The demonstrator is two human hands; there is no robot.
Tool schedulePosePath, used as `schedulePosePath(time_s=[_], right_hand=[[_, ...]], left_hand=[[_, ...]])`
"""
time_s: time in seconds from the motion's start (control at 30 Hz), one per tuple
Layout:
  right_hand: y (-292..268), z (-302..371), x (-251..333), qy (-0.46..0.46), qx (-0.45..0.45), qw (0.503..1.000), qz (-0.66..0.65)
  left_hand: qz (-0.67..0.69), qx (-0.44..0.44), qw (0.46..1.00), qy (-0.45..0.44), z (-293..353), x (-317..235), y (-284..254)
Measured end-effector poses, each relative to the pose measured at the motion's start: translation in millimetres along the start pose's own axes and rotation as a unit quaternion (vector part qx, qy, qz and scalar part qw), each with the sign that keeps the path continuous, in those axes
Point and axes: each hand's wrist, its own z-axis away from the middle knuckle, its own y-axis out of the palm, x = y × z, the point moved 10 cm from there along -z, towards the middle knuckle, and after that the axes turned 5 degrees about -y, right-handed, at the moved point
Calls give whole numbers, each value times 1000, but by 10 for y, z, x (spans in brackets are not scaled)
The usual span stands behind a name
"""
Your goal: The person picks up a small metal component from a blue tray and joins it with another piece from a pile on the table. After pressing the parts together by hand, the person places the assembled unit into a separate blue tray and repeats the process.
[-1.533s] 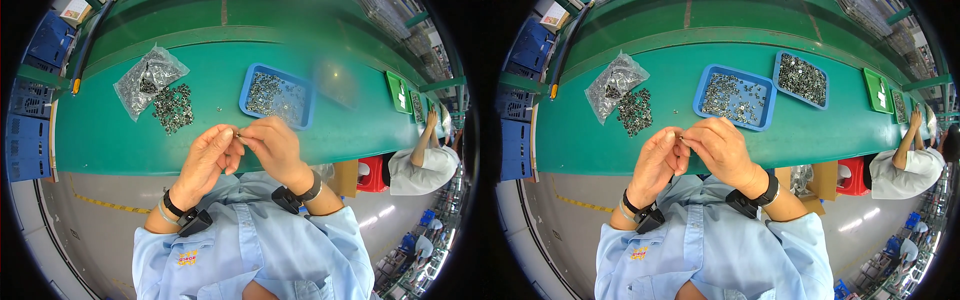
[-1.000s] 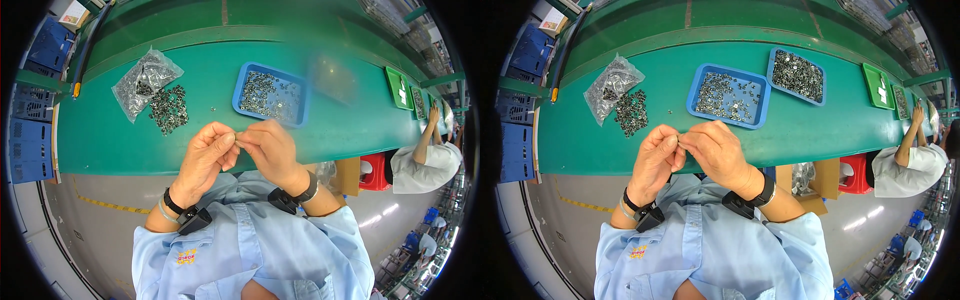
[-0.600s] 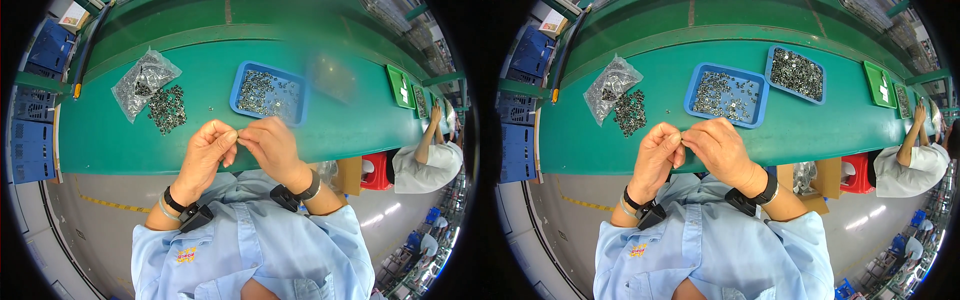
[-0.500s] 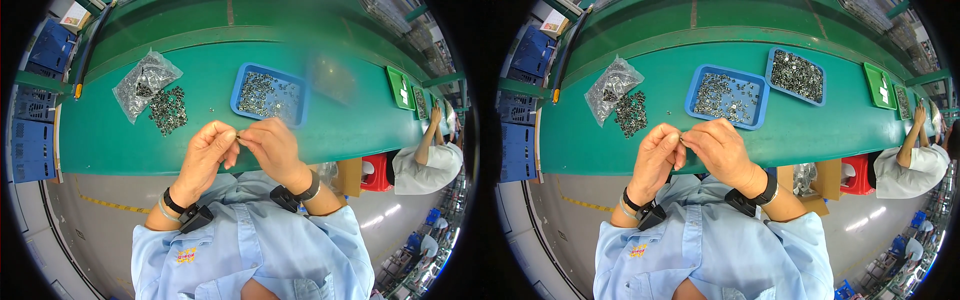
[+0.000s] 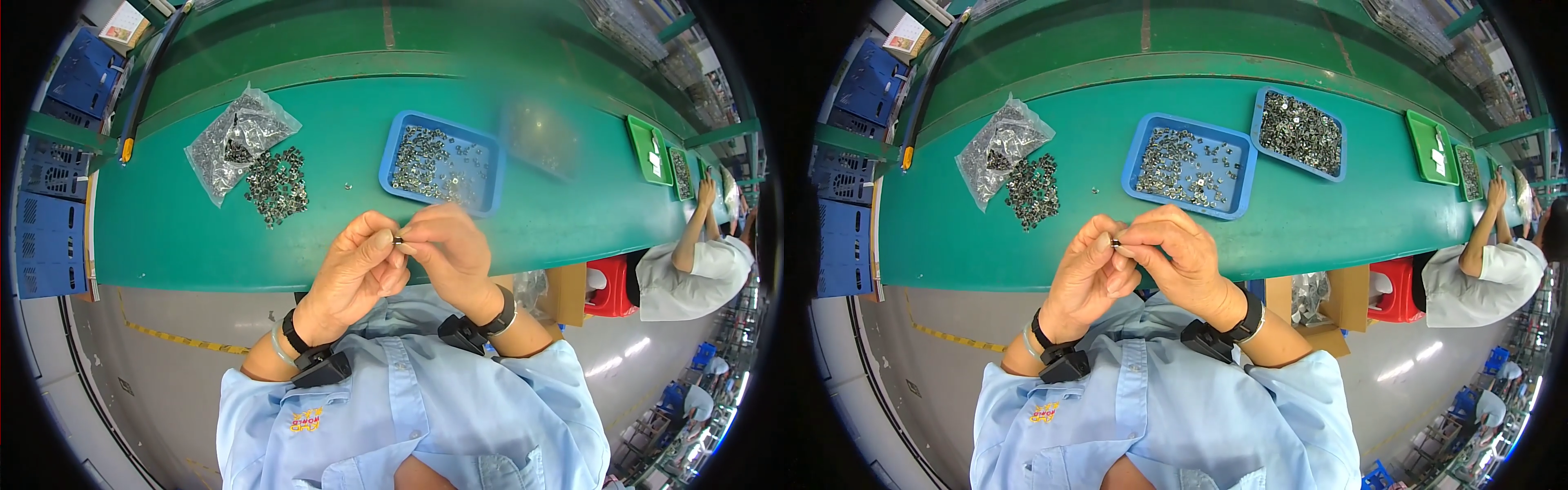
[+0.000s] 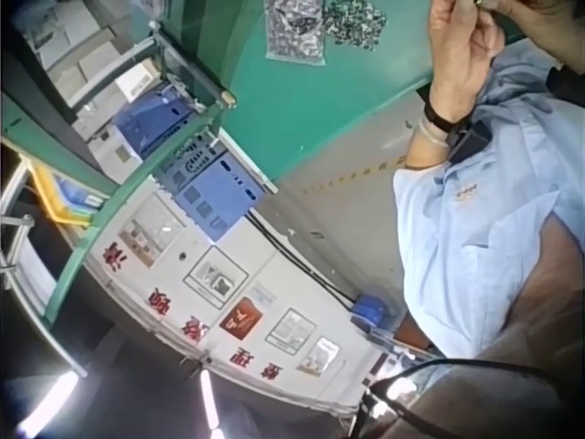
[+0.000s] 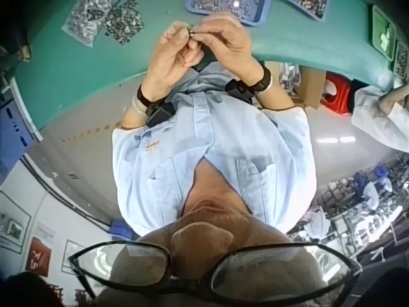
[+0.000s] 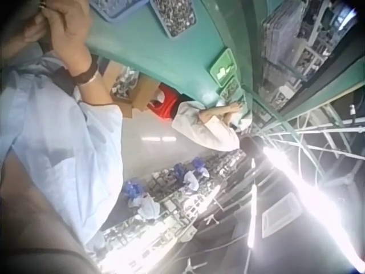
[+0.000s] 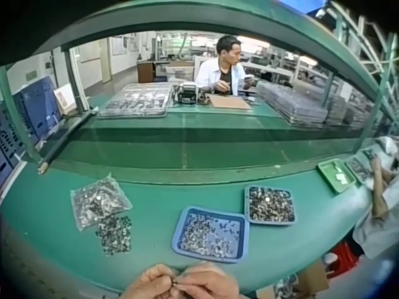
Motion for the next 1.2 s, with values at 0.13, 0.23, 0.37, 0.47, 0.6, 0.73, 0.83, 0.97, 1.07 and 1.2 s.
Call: schedulePosePath(time_s=[0.13,0.23,0.37,0.47,0.6,0.73,0.83,0.97,1.07,1.2], right_hand=[[16,-28,55,-32,16,999,6],[18,-63,99,-56,27,998,8],[35,-90,147,-80,46,996,12],[57,-85,143,-80,62,995,21],[50,-33,56,-47,58,997,26],[33,-2,-74,16,31,999,-8],[20,9,-148,57,13,997,-49],[20,35,-201,81,9,994,-78],[8,33,-207,69,13,996,-63],[-201,-103,-176,6,19,996,89]], left_hand=[[-2,-9,1000,-3,8,-12,12],[-22,-9,1000,-8,19,-46,43],[-90,-17,996,-19,48,-119,22],[-150,-40,988,-25,58,-152,-12],[-200,-80,976,-19,67,-185,-21],[-143,-83,986,-13,69,-157,-22],[-161,-85,983,-13,71,-172,-7],[-164,-83,983,-16,61,-162,-4],[-180,-82,980,-15,69,-188,-13],[-344,-176,922,35,141,-542,-228]])
